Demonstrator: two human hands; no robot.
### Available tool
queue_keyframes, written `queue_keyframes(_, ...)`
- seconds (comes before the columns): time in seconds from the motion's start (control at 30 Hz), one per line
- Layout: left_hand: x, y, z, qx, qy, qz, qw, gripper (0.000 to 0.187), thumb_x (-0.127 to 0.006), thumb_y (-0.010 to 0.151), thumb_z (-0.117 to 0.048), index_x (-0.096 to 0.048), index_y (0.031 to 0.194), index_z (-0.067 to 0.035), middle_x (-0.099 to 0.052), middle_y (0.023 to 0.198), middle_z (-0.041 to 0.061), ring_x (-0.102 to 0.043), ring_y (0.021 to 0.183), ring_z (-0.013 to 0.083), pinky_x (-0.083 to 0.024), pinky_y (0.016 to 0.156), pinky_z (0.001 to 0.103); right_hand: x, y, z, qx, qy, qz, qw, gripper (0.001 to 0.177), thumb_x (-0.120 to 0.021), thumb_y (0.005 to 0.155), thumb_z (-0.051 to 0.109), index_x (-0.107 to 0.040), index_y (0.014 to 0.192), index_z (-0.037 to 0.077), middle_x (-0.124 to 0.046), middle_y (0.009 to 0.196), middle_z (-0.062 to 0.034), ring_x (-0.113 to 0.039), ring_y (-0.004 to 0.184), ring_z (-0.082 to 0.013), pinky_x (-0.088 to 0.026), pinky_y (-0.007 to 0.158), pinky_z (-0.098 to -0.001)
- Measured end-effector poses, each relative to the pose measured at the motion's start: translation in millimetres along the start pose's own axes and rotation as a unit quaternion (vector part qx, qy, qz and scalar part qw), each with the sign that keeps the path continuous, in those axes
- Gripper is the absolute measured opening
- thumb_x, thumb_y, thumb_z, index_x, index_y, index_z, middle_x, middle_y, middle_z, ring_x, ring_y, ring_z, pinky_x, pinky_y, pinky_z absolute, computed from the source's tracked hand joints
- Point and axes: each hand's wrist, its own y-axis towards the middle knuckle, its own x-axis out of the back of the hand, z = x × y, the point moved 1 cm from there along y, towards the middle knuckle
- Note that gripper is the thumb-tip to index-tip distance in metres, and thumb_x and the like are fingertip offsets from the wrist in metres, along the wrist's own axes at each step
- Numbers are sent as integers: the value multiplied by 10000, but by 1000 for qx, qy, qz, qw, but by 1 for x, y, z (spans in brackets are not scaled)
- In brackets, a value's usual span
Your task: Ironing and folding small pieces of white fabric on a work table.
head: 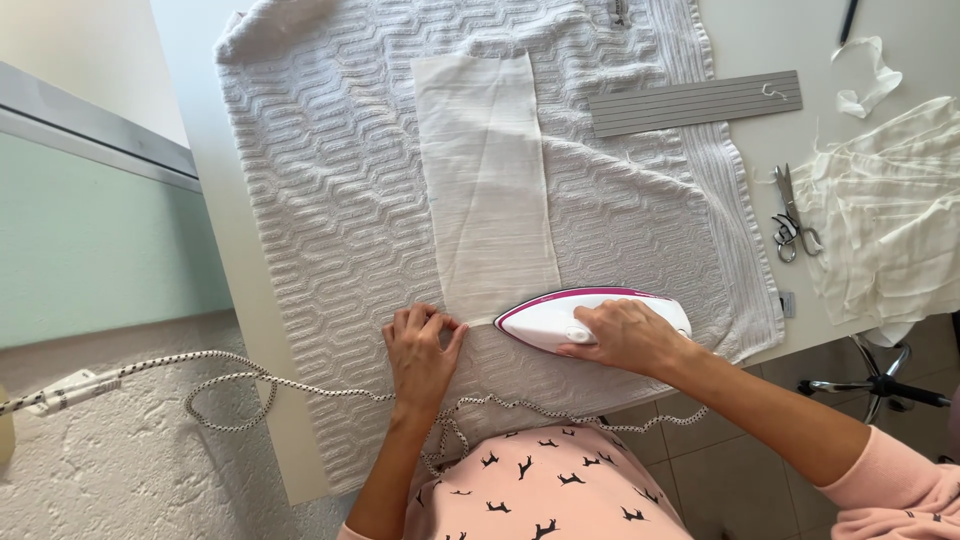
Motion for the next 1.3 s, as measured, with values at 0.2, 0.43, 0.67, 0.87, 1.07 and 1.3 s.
queue_keyframes(0.2, -4, 1, 7, 22, 15, 48, 999, 127, -781, 851, -289, -721, 812, -184, -615, 989, 7, -563, 1034, 215, -376, 880, 396, -1, 12, 16, 13, -4, 8, 1000, 498, -635, 902, 606, -660, 957, 111, -728, 804, -207, -758, 846, -394, -588, 747, -510)
queue_keyframes(0.43, -3, -1, 11, 22, 6, 29, 999, 99, -765, 827, -225, -677, 827, -181, -592, 1011, 13, -569, 1058, 226, -417, 901, 397, -2, 22, 32, 14, 0, 12, 1000, 533, -637, 887, 628, -656, 947, 98, -719, 817, -228, -751, 846, -425, -580, 745, -534)
queue_keyframes(0.67, 19, -3, 12, 39, -138, -53, 988, 298, -598, 745, 88, -551, 964, -108, -557, 1023, 88, -594, 977, 312, -462, 862, 415, -13, 41, 51, 33, 12, 11, 999, 598, -619, 876, 662, -653, 942, 69, -704, 830, -270, -731, 851, -471, -568, 737, -576)
queue_keyframes(0.87, 44, -4, 5, 75, -188, -101, 974, 431, -498, 729, 143, -496, 1107, -65, -503, 1085, 124, -581, 898, 302, -498, 811, 388, -23, 44, 57, -27, 51, 12, 998, 587, -609, 882, 654, -676, 965, 76, -710, 864, -245, -735, 897, -451, -570, 764, -548)
queue_keyframes(1.07, 48, -7, -3, 64, -202, -108, 971, 447, -450, 747, 152, -499, 1147, -40, -500, 1145, 153, -594, 918, 325, -528, 828, 391, -37, 55, 52, -8, 47, -10, 999, 597, -628, 872, 643, -679, 948, 53, -706, 844, -267, -731, 872, -469, -568, 741, -566)
queue_keyframes(1.3, 33, -8, 1, 4, -170, -124, 978, 380, -458, 811, 144, -551, 1121, -56, -545, 1121, 133, -607, 1013, 331, -507, 895, 423, -32, 48, 55, -5, 26, -6, 1000, 592, -657, 836, 652, -696, 933, 69, -702, 837, -269, -732, 859, -461, -575, 734, -556)
